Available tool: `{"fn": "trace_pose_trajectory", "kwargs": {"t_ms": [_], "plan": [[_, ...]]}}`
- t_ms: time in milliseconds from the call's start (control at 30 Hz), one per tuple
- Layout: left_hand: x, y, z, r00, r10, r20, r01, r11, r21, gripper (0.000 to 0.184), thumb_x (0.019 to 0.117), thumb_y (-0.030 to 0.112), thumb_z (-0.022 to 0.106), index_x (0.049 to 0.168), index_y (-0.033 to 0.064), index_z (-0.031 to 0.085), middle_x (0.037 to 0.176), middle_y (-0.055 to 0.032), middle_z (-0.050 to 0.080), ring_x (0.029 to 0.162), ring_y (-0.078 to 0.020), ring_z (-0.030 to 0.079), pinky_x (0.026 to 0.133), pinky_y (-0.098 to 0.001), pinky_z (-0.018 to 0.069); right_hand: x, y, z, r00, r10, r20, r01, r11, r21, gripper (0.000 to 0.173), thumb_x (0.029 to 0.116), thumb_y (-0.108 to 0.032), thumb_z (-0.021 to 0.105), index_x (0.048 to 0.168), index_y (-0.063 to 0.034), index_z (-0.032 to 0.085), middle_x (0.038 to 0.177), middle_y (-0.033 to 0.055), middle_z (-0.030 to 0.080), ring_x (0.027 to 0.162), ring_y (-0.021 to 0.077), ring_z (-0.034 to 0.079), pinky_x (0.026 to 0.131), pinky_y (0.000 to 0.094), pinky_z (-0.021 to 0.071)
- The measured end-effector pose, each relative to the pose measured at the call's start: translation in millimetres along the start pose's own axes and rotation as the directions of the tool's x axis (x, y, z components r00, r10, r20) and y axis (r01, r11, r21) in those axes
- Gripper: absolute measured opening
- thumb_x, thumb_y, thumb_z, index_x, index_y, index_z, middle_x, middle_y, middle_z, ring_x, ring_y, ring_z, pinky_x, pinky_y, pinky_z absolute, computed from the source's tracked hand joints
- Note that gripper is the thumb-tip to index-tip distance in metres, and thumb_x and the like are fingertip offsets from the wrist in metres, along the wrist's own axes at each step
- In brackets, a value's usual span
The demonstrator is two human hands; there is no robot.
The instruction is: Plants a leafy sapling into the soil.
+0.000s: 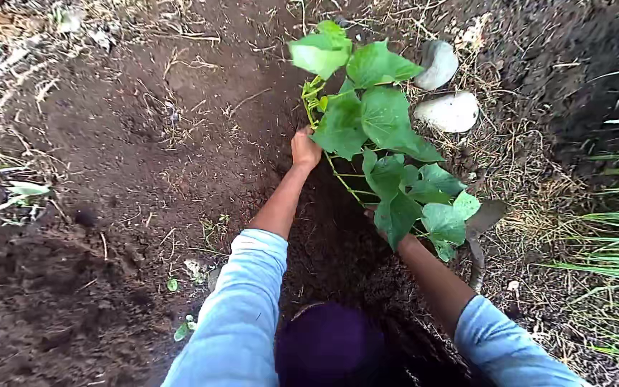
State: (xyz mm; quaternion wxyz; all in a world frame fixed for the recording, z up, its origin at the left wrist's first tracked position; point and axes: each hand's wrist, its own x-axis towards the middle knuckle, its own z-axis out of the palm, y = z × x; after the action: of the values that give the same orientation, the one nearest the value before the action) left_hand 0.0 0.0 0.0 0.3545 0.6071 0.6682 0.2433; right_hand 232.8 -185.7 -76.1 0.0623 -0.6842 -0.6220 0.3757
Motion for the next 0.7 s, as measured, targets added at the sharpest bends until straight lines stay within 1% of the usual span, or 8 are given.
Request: {"fn": "trace_pose_trajectory", "kwargs": {"t_ms": [100,233,333,433,500,567,667,700], "plan": [[16.4,-4.3,15.0,0.991,-0.032,0.129,0.022,0.997,0.079,0.035,0.0854,0.005,0.077,0.119,0.0018,0.07,0.125,-0.0212,0.069,0.123,-0.0372,0.063,0.108,-0.0558,0.0473,30.0,9.9,-15.2,0.976,0.104,0.189,-0.129,0.984,0.121,0.034,0.107,-0.019,0.057,0.134,0.001,0.063,0.124,0.0255,0.068,0.11,0.036,0.067,0.098,0.0525,0.0526],[18.0,3.3,11.7,0.989,0.007,0.145,0.028,0.97,-0.24,0.05,0.0807,-0.008,0.075,0.128,-0.0043,0.06,0.119,-0.0205,0.069,0.108,-0.0291,0.068,0.097,-0.0472,0.0547,53.7,29.7,-7.4,0.979,0.054,0.198,-0.111,0.951,0.288,0.027,0.1024,-0.012,0.062,0.125,0.0025,0.064,0.097,0.0171,0.067,0.071,0.0165,0.06,0.067,0.0351,0.0532],[15.1,20.8,-8.1,0.996,0.081,0.026,-0.074,0.977,-0.201,0.041,0.0881,-0.003,0.071,0.128,-0.0042,0.061,0.121,-0.0204,0.068,0.108,-0.028,0.068,0.098,-0.0434,0.0539,70.1,-29.3,-38.6,0.959,0.131,0.251,-0.199,0.943,0.267,0.025,0.1024,-0.003,0.06,0.123,0.01,0.064,0.101,0.0201,0.069,0.075,0.0147,0.06,0.077,0.0329,0.0536],[14.1,36.7,-23.6,0.986,0.15,-0.076,-0.157,0.982,-0.102,0.049,0.0887,0.01,0.078,0.133,-0.0034,0.061,0.132,-0.0229,0.062,0.122,-0.031,0.062,0.107,-0.0418,0.0486,83.4,-36.1,-26.2,0.996,-0.012,0.094,-0.015,0.958,0.286,0.021,0.1004,-0.003,0.061,0.113,0.0138,0.065,0.088,0.0179,0.067,0.067,0.0123,0.058,0.068,0.0298,0.0525],[15.8,39.6,-24.7,0.981,0.183,-0.069,-0.188,0.979,-0.074,0.051,0.0915,0.017,0.077,0.135,-0.0042,0.059,0.133,-0.0236,0.062,0.123,-0.0319,0.062,0.108,-0.0431,0.0476,87.2,-35.2,-21.8,0.989,-0.02,0.148,-0.006,0.985,0.17,0.031,0.1048,-0.013,0.058,0.124,0.0102,0.065,0.105,0.0249,0.071,0.086,0.0282,0.071,0.086,0.0446,0.0587],[15.7,34.0,-18.1,0.982,0.187,-0.003,-0.187,0.979,-0.076,0.052,0.0939,0.021,0.075,0.136,-0.0045,0.058,0.134,-0.0235,0.062,0.122,-0.0325,0.062,0.108,-0.0451,0.0475,80.8,-23.2,-3.1,0.98,0.027,0.197,-0.068,0.977,0.204,0.035,0.1066,-0.013,0.055,0.134,0.0093,0.058,0.123,0.0305,0.066,0.107,0.0388,0.068,0.1,0.0534,0.0521],[7.4,24.5,-2.7,0.985,0.139,0.106,-0.128,0.987,-0.099,0.052,0.0971,0.027,0.072,0.135,-0.005,0.058,0.135,-0.0242,0.061,0.126,-0.034,0.06,0.11,-0.0484,0.0461,58.3,41.1,53.7,0.993,-0.109,-0.055,0.12,0.949,0.292,0.039,0.1034,-0.017,0.061,0.137,0.0031,0.057,0.127,0.0257,0.066,0.112,0.0331,0.068,0.096,0.0503,0.0553],[4.8,21.9,1.6,0.984,0.131,0.12,-0.121,0.988,-0.092,0.045,0.1,0.023,0.068,0.134,-0.0054,0.059,0.134,-0.0244,0.062,0.125,-0.0342,0.061,0.11,-0.0481,0.0462,51.7,35.4,49.0,0.998,-0.069,-0.011,0.07,0.967,0.246,0.041,0.104,-0.016,0.06,0.138,0.0052,0.055,0.131,0.0237,0.064,0.117,0.0285,0.066,0.1,0.0459,0.0538]]}}
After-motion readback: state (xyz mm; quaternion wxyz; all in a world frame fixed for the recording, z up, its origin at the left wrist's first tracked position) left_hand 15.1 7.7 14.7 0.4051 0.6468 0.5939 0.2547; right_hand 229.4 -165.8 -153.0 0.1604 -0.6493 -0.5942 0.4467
